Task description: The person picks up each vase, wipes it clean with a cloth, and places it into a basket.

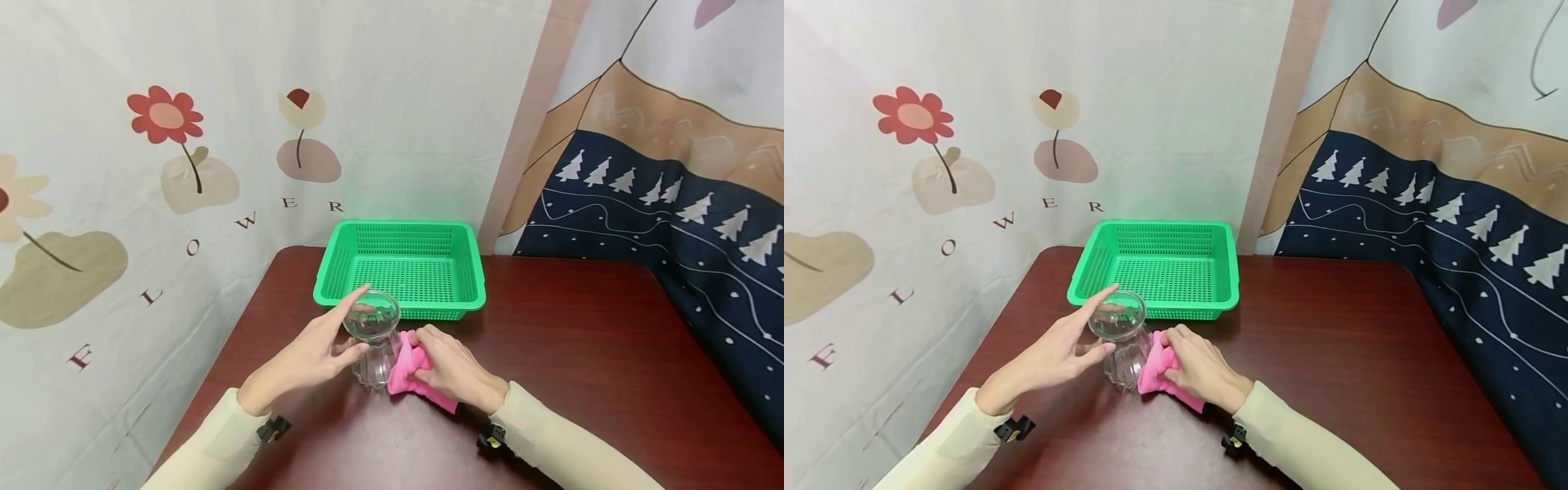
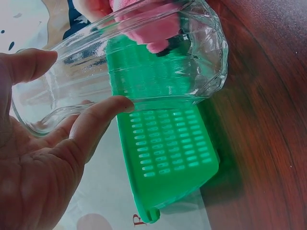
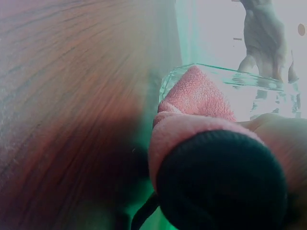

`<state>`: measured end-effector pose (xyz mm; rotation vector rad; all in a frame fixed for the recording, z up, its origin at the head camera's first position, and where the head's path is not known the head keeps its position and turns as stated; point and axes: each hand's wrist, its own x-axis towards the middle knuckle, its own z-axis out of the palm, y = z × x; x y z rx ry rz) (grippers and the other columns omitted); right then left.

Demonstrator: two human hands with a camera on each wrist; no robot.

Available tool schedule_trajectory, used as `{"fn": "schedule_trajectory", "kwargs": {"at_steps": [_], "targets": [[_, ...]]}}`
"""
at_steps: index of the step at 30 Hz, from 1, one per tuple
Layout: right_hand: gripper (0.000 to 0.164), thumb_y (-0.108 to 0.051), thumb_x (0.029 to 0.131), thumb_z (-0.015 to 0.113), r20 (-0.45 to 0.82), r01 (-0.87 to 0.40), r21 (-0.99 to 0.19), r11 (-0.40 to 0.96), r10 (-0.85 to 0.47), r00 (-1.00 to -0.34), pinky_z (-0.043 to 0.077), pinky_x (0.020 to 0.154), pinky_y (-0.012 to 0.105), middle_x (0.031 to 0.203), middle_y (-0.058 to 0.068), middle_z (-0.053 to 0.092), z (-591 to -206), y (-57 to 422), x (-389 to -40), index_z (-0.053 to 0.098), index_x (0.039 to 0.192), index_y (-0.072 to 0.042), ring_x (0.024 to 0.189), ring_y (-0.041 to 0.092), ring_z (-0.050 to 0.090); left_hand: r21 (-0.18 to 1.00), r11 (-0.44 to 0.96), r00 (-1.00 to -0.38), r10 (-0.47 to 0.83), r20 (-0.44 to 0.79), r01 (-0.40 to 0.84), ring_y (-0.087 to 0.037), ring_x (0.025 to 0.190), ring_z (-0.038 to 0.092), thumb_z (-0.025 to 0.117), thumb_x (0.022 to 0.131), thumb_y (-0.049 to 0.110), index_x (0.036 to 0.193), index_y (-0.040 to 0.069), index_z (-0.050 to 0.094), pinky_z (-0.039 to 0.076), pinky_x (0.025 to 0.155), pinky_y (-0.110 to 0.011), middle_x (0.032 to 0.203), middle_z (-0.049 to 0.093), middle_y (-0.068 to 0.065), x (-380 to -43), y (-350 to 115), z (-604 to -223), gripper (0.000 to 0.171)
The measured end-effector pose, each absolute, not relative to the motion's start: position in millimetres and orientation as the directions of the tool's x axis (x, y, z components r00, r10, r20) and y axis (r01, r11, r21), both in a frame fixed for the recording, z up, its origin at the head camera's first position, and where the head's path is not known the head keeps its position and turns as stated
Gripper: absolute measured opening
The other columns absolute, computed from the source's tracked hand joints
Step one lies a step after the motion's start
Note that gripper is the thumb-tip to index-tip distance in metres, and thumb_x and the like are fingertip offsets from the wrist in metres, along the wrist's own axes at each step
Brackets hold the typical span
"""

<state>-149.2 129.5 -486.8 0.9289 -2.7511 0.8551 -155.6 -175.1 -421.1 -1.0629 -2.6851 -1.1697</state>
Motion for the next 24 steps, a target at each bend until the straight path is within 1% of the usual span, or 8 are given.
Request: {"fn": "schedule_trajectory", "kwargs": {"at_steps": [5, 8, 13, 18, 23, 24], "targets": [[0.042, -0.002, 0.086, 0.095, 0.319, -0.6, -0.478, 0.642, -0.51, -0.799, 0.059, 0.081, 0.029, 0.114, 0.001, 0.072, -481, 128, -148, 0.074, 0.122, -0.007, 0.093, 0.013, 0.062, 0.638, 0.488, -0.768, 0.579, 0.273, 0.595, -0.02, 0.12, 0.072, 0.085, 0.107, 0.012, 0.187, 0.021, 0.021, 0.069, 0.085, -0.035, 0.161, 0.069, -0.013, -155, -175, -420, 0.103], [0.041, -0.002, 0.086, 0.095, 0.349, -0.607, -0.492, 0.624, -0.498, -0.794, 0.061, 0.084, 0.03, 0.116, 0.002, 0.075, -477, 127, -148, 0.075, 0.121, -0.007, 0.097, 0.015, 0.065, 0.64, 0.487, -0.768, 0.579, 0.272, 0.594, -0.021, 0.12, 0.072, 0.085, 0.107, 0.012, 0.187, 0.021, 0.021, 0.069, 0.084, -0.035, 0.161, 0.069, -0.013, -155, -175, -420, 0.103], [0.041, -0.001, 0.087, 0.096, 0.407, -0.628, -0.51, 0.587, -0.479, -0.778, 0.064, 0.09, 0.033, 0.116, 0.003, 0.077, -473, 125, -149, 0.076, 0.122, -0.006, 0.102, 0.017, 0.07, 0.648, 0.483, -0.77, 0.579, 0.269, 0.589, -0.025, 0.121, 0.074, 0.085, 0.107, 0.011, 0.187, 0.02, 0.021, 0.069, 0.084, -0.031, 0.161, 0.069, -0.014, -155, -176, -420, 0.103], [0.042, 0.001, 0.085, 0.096, 0.474, -0.661, -0.528, 0.533, -0.461, -0.75, 0.066, 0.096, 0.036, 0.117, 0.006, 0.079, -471, 124, -152, 0.077, 0.123, -0.004, 0.107, 0.018, 0.075, 0.658, 0.478, -0.773, 0.576, 0.265, 0.582, -0.03, 0.122, 0.075, 0.084, 0.106, 0.009, 0.187, 0.021, 0.021, 0.069, 0.084, -0.032, 0.162, 0.068, -0.014, -156, -176, -420, 0.103], [0.044, 0.001, 0.084, 0.097, 0.515, -0.674, -0.557, 0.485, -0.435, -0.739, 0.067, 0.098, 0.038, 0.12, 0.007, 0.08, -469, 123, -153, 0.078, 0.124, -0.004, 0.113, 0.02, 0.076, 0.667, 0.47, -0.773, 0.579, 0.261, 0.578, -0.032, 0.124, 0.075, 0.084, 0.106, 0.008, 0.187, 0.021, 0.02, 0.068, 0.084, -0.028, 0.163, 0.067, -0.015, -155, -176, -421, 0.104], [0.044, 0.001, 0.085, 0.097, 0.517, -0.672, -0.568, 0.475, -0.428, -0.741, 0.067, 0.098, 0.038, 0.121, 0.007, 0.08, -468, 123, -152, 0.078, 0.124, -0.005, 0.114, 0.021, 0.076, 0.665, 0.472, -0.772, 0.58, 0.26, 0.579, -0.031, 0.121, 0.075, 0.084, 0.106, 0.008, 0.187, 0.021, 0.02, 0.068, 0.082, -0.029, 0.163, 0.067, -0.014, -155, -176, -420, 0.104]]}}
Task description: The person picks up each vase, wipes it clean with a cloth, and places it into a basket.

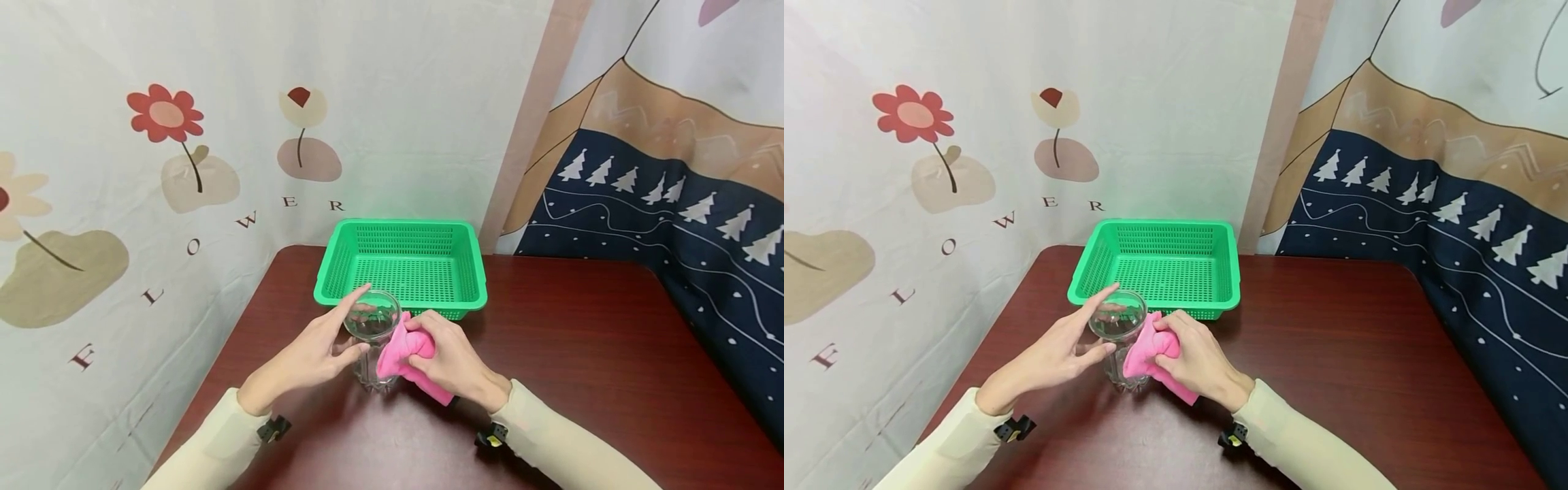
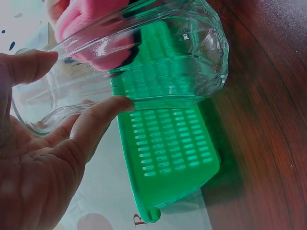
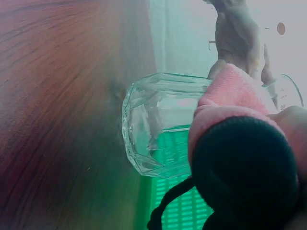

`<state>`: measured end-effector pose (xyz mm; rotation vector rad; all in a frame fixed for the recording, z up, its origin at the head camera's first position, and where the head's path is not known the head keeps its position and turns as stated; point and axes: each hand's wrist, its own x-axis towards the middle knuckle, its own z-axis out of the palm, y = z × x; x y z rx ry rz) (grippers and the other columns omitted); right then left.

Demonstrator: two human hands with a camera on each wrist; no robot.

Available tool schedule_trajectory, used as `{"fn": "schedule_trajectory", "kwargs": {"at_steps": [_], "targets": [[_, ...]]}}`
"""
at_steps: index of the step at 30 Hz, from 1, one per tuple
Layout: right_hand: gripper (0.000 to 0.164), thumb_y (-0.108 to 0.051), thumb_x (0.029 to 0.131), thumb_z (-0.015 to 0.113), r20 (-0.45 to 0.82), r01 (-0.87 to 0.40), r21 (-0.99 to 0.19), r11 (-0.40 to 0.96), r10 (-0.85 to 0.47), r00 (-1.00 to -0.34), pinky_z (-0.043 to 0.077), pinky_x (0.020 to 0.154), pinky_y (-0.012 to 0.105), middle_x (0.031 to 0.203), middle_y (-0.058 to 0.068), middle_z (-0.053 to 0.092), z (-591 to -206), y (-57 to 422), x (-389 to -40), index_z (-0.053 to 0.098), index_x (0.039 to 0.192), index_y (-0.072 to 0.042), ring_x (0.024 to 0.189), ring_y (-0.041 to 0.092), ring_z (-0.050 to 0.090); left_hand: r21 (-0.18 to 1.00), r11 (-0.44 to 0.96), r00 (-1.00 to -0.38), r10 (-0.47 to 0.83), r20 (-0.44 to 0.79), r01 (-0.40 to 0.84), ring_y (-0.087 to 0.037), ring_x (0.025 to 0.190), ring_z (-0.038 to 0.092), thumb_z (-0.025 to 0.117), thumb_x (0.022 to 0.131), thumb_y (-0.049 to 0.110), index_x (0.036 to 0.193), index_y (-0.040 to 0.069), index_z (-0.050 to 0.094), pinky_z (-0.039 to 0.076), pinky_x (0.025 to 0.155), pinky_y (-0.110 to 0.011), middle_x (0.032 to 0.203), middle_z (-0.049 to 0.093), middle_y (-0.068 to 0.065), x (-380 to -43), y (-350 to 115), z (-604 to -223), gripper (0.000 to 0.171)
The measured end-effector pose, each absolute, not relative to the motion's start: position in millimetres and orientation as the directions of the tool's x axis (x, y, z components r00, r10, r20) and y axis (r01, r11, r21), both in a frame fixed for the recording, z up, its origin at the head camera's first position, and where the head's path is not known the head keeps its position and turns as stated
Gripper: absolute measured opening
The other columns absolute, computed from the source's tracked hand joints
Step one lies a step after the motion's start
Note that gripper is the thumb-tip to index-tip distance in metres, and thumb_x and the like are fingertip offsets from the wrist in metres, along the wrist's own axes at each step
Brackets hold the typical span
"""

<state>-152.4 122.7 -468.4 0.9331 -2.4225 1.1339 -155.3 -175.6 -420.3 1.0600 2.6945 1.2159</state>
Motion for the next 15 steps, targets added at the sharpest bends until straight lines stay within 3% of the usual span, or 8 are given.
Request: {"fn": "schedule_trajectory", "kwargs": {"at_steps": [15], "targets": [[0.05, 0.007, 0.088, 0.094, 0.6, -0.675, -0.674, 0.3, -0.31, -0.737, 0.064, 0.102, 0.027, 0.127, 0.005, 0.083, -458.4, 122.4, -153.6, 0.08, 0.132, -0.011, 0.12, 0.025, 0.077, 0.662, 0.457, -0.759, 0.59, 0.275, 0.595, -0.035, 0.128, 0.076, 0.085, 0.105, 0.005, 0.187, 0.02, 0.021, 0.073, 0.091, -0.037, 0.163, 0.067, -0.015, -157.5, -175.8, -421.4, 0.105]]}}
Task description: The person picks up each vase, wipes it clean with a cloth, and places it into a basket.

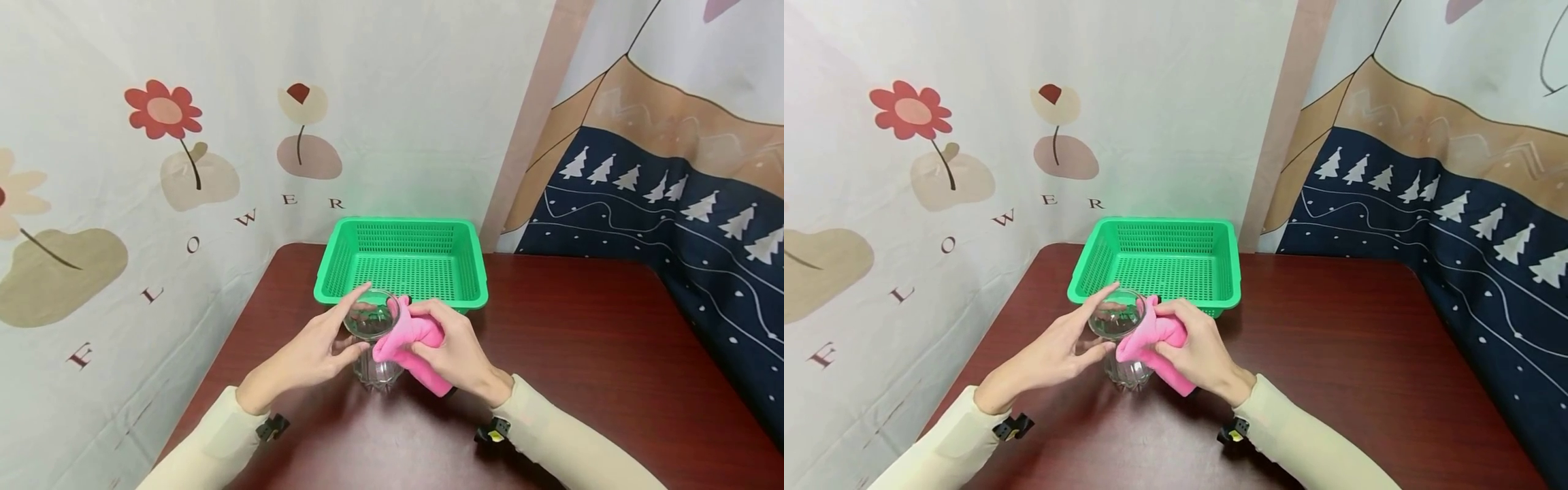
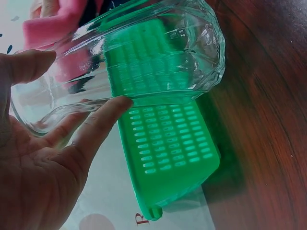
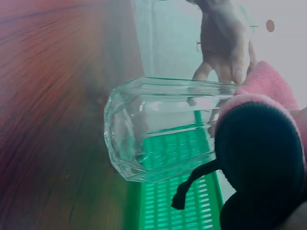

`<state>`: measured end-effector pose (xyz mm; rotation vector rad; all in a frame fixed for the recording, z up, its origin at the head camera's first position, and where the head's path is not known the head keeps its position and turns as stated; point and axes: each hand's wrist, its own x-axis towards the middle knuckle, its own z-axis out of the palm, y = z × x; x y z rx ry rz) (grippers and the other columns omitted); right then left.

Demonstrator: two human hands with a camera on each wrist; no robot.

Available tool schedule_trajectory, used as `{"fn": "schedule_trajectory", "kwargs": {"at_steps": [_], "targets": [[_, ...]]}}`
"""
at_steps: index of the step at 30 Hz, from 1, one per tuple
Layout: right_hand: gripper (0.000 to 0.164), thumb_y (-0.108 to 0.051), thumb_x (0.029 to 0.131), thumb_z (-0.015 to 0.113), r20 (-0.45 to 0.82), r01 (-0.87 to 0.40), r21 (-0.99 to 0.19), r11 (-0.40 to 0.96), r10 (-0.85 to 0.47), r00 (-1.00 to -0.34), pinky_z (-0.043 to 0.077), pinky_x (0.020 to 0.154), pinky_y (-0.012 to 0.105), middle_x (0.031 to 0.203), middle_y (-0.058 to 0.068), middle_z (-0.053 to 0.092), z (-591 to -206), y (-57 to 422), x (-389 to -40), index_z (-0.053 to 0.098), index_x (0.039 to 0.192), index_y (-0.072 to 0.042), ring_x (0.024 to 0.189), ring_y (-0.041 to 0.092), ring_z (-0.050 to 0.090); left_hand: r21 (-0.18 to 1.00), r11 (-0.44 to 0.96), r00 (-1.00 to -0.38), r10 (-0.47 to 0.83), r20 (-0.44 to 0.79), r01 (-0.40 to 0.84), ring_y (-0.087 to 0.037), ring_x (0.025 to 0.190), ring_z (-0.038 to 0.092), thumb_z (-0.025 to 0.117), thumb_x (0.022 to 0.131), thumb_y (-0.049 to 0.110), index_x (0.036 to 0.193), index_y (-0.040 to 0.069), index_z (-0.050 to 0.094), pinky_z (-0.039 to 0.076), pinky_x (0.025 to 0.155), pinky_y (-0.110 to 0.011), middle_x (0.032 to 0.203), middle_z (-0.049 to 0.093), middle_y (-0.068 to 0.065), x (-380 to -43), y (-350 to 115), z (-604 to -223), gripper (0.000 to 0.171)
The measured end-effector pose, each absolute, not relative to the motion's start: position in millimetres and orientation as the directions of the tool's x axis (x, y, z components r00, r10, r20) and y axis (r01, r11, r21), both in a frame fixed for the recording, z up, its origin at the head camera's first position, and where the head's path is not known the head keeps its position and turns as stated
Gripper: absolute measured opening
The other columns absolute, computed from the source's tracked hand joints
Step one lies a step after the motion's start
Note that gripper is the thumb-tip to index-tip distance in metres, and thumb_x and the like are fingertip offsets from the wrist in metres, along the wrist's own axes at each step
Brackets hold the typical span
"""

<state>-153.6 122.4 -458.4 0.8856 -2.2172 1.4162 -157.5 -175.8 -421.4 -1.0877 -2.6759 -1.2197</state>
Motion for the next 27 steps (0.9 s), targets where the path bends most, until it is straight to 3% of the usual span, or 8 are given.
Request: {"fn": "schedule_trajectory", "kwargs": {"at_steps": [6, 13, 17, 21, 27], "targets": [[0.052, 0.005, 0.088, 0.097, 0.579, -0.649, -0.714, 0.263, -0.3, -0.758, 0.061, 0.107, 0.021, 0.131, 0.005, 0.083, -453.2, 124.5, -153.6, 0.08, 0.134, -0.012, 0.125, 0.024, 0.076, 0.667, 0.456, -0.761, 0.591, 0.268, 0.589, -0.037, 0.132, 0.076, 0.085, 0.104, 0.005, 0.187, 0.021, 0.02, 0.074, 0.095, -0.044, 0.163, 0.067, -0.015, -158.3, -177.4, -421.7, 0.106], [0.057, -0.009, 0.084, 0.106, 0.585, -0.663, -0.709, 0.24, -0.324, -0.744, 0.061, 0.109, 0.021, 0.135, 0.006, 0.082, -453.0, 125.1, -154.5, 0.08, 0.135, -0.012, 0.13, 0.025, 0.075, 0.673, 0.461, -0.767, 0.589, 0.255, 0.578, -0.038, 0.136, 0.075, 0.085, 0.105, 0.008, 0.187, 0.023, 0.019, 0.073, 0.099, -0.045, 0.164, 0.067, -0.014, -158.6, -177.6, -421.9, 0.106], [0.057, -0.007, 0.082, 0.104, 0.592, -0.671, -0.702, 0.24, -0.328, -0.736, 0.06, 0.112, 0.02, 0.137, 0.011, 0.082, -455.3, 124.7, -155.0, 0.08, 0.133, -0.008, 0.131, 0.029, 0.075, 0.671, 0.46, -0.764, 0.591, 0.257, 0.581, -0.038, 0.135, 0.075, 0.085, 0.105, 0.008, 0.187, 0.023, 0.019, 0.073, 0.098, -0.044, 0.164, 0.067, -0.014, -159.3, -177.3, -421.4, 0.106], [0.053, -0.005, 0.084, 0.102, 0.596, -0.675, -0.695, 0.248, -0.326, -0.734, 0.061, 0.112, 0.022, 0.137, 0.014, 0.081, -456.4, 123.2, -154.7, 0.08, 0.133, -0.006, 0.131, 0.032, 0.075, 0.673, 0.455, -0.763, 0.592, 0.261, 0.583, -0.038, 0.136, 0.075, 0.085, 0.105, 0.007, 0.187, 0.022, 0.02, 0.073, 0.099, -0.042, 0.163, 0.067, -0.015, -159.9, -177.2, -420.5, 0.106], [0.045, -0.013, 0.091, 0.101, 0.565, -0.641, -0.715, 0.278, -0.31, -0.765, 0.064, 0.103, 0.024, 0.138, 0.007, 0.081, -455.2, 120.9, -151.8, 0.081, 0.131, -0.011, 0.13, 0.025, 0.075, 0.677, 0.456, -0.764, 0.594, 0.252, 0.578, -0.04, 0.138, 0.074, 0.085, 0.105, 0.008, 0.187, 0.021, 0.02, 0.073, 0.1, -0.042, 0.163, 0.067, -0.015, -160.1, -177.2, -420.4, 0.105]]}}
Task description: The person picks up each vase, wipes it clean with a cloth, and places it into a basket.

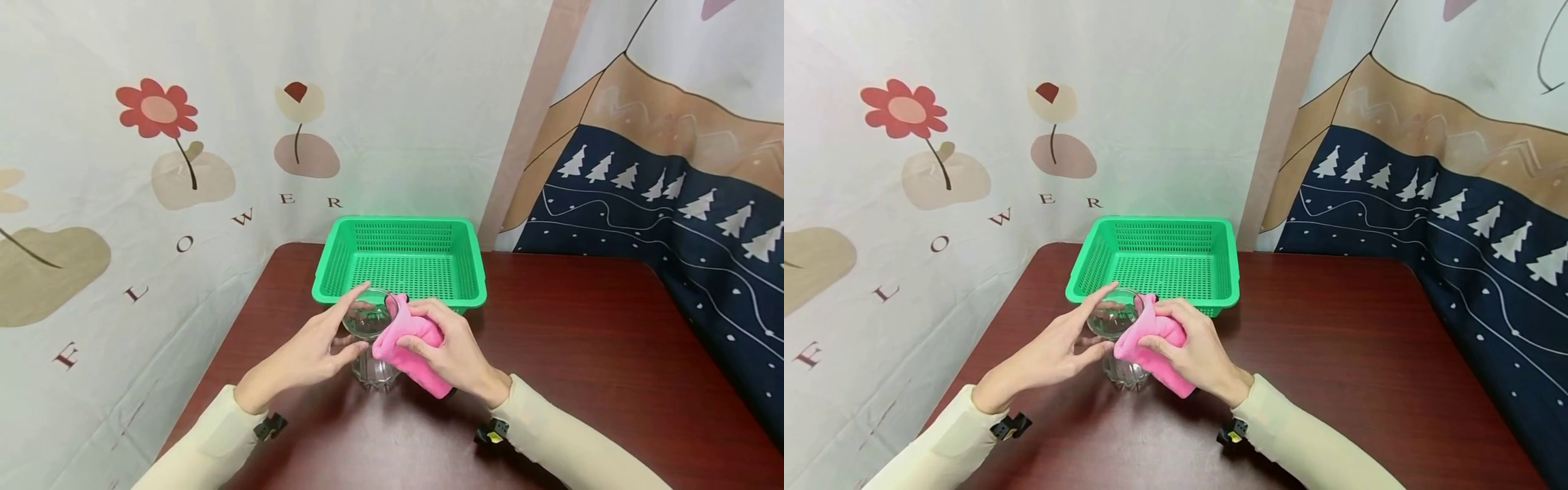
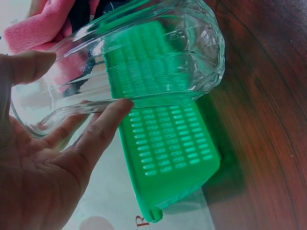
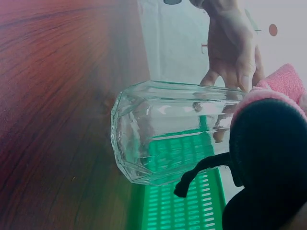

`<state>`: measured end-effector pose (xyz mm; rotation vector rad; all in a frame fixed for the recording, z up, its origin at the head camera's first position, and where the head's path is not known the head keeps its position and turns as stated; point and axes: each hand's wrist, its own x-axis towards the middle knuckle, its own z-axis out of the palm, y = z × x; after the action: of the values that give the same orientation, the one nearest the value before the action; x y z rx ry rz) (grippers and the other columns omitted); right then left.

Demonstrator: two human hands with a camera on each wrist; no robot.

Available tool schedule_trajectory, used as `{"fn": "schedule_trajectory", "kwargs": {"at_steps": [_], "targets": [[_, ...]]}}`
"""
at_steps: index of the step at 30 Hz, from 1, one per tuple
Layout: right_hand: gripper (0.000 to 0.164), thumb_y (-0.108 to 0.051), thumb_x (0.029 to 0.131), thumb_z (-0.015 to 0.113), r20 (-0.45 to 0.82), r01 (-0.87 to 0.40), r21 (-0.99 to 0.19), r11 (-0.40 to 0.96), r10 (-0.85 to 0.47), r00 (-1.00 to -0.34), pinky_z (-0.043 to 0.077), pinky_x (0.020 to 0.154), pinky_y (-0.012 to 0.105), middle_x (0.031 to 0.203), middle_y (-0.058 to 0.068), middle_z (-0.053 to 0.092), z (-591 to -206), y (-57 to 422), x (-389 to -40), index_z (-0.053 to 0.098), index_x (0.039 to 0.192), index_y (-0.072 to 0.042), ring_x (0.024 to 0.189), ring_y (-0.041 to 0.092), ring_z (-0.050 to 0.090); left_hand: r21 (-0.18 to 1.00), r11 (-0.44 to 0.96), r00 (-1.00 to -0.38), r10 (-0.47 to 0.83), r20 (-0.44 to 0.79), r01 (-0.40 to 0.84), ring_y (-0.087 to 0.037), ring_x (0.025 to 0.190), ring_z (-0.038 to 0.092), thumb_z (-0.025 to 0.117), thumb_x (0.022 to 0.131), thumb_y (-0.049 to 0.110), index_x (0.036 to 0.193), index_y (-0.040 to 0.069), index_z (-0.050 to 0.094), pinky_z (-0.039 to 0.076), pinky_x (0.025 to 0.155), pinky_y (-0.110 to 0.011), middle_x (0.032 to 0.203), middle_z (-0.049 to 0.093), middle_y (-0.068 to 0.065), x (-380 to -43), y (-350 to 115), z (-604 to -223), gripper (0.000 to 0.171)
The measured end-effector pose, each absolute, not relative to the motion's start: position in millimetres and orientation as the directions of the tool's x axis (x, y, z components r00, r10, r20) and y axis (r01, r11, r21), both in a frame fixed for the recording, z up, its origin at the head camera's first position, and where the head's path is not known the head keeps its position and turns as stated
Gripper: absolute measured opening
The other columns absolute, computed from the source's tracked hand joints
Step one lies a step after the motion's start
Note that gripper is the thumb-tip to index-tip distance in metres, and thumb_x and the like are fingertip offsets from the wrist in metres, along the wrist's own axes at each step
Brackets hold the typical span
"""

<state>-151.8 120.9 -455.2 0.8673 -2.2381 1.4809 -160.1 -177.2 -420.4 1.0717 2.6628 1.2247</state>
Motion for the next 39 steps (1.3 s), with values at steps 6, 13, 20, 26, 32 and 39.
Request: {"fn": "schedule_trajectory", "kwargs": {"at_steps": [6, 13, 20, 26, 32, 39], "targets": [[0.042, -0.015, 0.091, 0.102, 0.576, -0.651, -0.7, 0.294, -0.307, -0.758, 0.065, 0.096, 0.025, 0.135, 0.005, 0.082, -455, 119, -153, 0.082, 0.129, -0.013, 0.126, 0.023, 0.076, 0.677, 0.458, -0.765, 0.594, 0.25, 0.577, -0.04, 0.14, 0.074, 0.085, 0.105, 0.007, 0.187, 0.021, 0.02, 0.072, 0.101, -0.043, 0.164, 0.066, -0.015, -159, -178, -420, 0.106], [0.042, -0.016, 0.091, 0.102, 0.567, -0.647, -0.704, 0.293, -0.317, -0.76, 0.065, 0.099, 0.025, 0.134, 0.005, 0.083, -455, 120, -154, 0.083, 0.129, -0.013, 0.127, 0.024, 0.076, 0.686, 0.453, -0.766, 0.595, 0.243, 0.569, -0.041, 0.142, 0.073, 0.085, 0.105, 0.007, 0.187, 0.021, 0.019, 0.071, 0.103, -0.044, 0.164, 0.066, -0.015, -159, -178, -420, 0.106], [0.053, -0.011, 0.084, 0.107, 0.591, -0.67, -0.687, 0.282, -0.319, -0.741, 0.063, 0.102, 0.022, 0.131, 0.006, 0.085, -453, 124, -155, 0.084, 0.131, -0.012, 0.123, 0.024, 0.078, 0.696, 0.463, -0.781, 0.581, 0.23, 0.549, -0.04, 0.143, 0.073, 0.084, 0.105, 0.007, 0.188, 0.025, 0.017, 0.071, 0.105, -0.044, 0.165, 0.065, -0.014, -158, -178, -420, 0.108], [0.056, -0.011, 0.083, 0.107, 0.612, -0.69, -0.668, 0.28, -0.32, -0.723, 0.062, 0.104, 0.02, 0.129, 0.004, 0.086, -455, 130, -156, 0.083, 0.133, -0.013, 0.121, 0.022, 0.079, 0.698, 0.481, -0.804, 0.546, 0.236, 0.531, -0.039, 0.144, 0.071, 0.09, 0.101, 0.011, 0.189, 0.025, 0.013, 0.071, 0.105, -0.048, 0.171, 0.06, -0.016, -154, -174, -417, 0.118], [0.057, -0.01, 0.083, 0.107, 0.606, -0.68, -0.675, 0.286, -0.312, -0.732, 0.061, 0.109, 0.019, 0.131, 0.005, 0.086, -450, 138, -157, 0.083, 0.135, -0.013, 0.126, 0.024, 0.079, 0.648, 0.576, -0.86, 0.421, 0.288, 0.499, -0.031, 0.137, 0.07, 0.104, 0.089, 0.025, 0.185, 0.018, 0.026, 0.072, 0.102, -0.049, 0.16, 0.06, -0.018, -145, -162, -419, 0.124], [0.057, -0.008, 0.084, 0.106, 0.589, -0.651, -0.699, 0.296, -0.28, -0.758, 0.061, 0.107, 0.017, 0.133, 0.005, 0.085, -445, 148, -159, 0.083, 0.136, -0.013, 0.127, 0.024, 0.078, 0.57, 0.68, -0.886, 0.319, 0.337, 0.461, -0.016, 0.101, 0.067, 0.108, 0.085, 0.03, 0.179, 0.013, 0.037, 0.066, 0.086, -0.032, 0.139, 0.064, -0.012, -138, -147, -424, 0.119]]}}
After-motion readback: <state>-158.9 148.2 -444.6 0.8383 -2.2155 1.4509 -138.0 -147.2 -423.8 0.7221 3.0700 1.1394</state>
